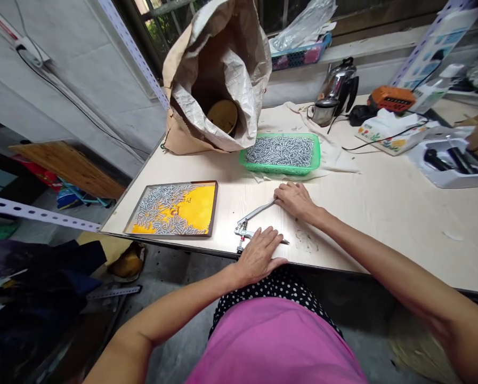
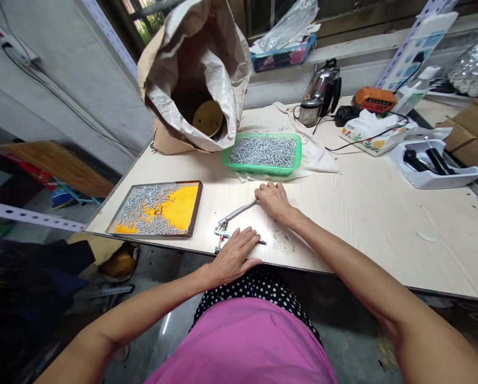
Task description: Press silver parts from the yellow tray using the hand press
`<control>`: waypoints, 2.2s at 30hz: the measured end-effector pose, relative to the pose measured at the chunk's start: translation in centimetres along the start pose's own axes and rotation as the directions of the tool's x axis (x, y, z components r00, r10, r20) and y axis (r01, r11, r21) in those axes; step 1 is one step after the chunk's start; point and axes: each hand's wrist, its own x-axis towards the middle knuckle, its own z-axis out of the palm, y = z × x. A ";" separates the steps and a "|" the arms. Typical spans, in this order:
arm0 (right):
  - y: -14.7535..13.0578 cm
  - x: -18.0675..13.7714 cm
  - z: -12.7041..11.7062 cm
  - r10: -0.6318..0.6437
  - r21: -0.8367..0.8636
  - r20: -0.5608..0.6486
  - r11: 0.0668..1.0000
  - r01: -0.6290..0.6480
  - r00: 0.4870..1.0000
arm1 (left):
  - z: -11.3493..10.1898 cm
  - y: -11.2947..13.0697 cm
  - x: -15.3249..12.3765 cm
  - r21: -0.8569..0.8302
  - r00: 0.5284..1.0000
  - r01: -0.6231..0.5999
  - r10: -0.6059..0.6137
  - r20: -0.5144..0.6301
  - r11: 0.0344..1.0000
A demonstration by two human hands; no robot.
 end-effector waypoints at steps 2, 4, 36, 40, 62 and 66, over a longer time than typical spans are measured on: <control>-2.1 0.0 -0.6 -0.110 -0.011 0.004 0.994 0.110 0.994 | 0.0 -0.2 0.1 -0.014 1.000 -0.006 0.006 0.003 1.000; -4.7 -0.4 -0.9 -0.357 0.038 0.018 0.934 0.356 0.934 | 0.2 -0.5 0.1 -0.028 1.000 -0.009 0.010 0.012 1.000; -6.8 5.6 -2.6 -0.239 0.191 -0.369 0.926 0.325 0.898 | -2.9 -1.5 -0.1 0.194 0.975 -0.191 0.209 -0.077 0.962; 0.7 7.6 -4.9 -0.006 0.198 -0.455 0.974 0.107 0.890 | -8.9 -6.4 -6.0 0.232 0.939 0.259 -0.188 -0.288 0.937; 0.2 -4.0 3.7 0.037 0.422 -0.268 0.903 0.083 0.963 | -14.5 -22.3 -9.2 0.425 0.953 0.263 -0.301 0.023 0.866; -1.0 -4.9 4.7 0.074 0.485 -0.292 0.871 0.081 0.954 | -14.6 -21.4 -10.0 0.346 0.967 0.099 -0.172 0.187 0.933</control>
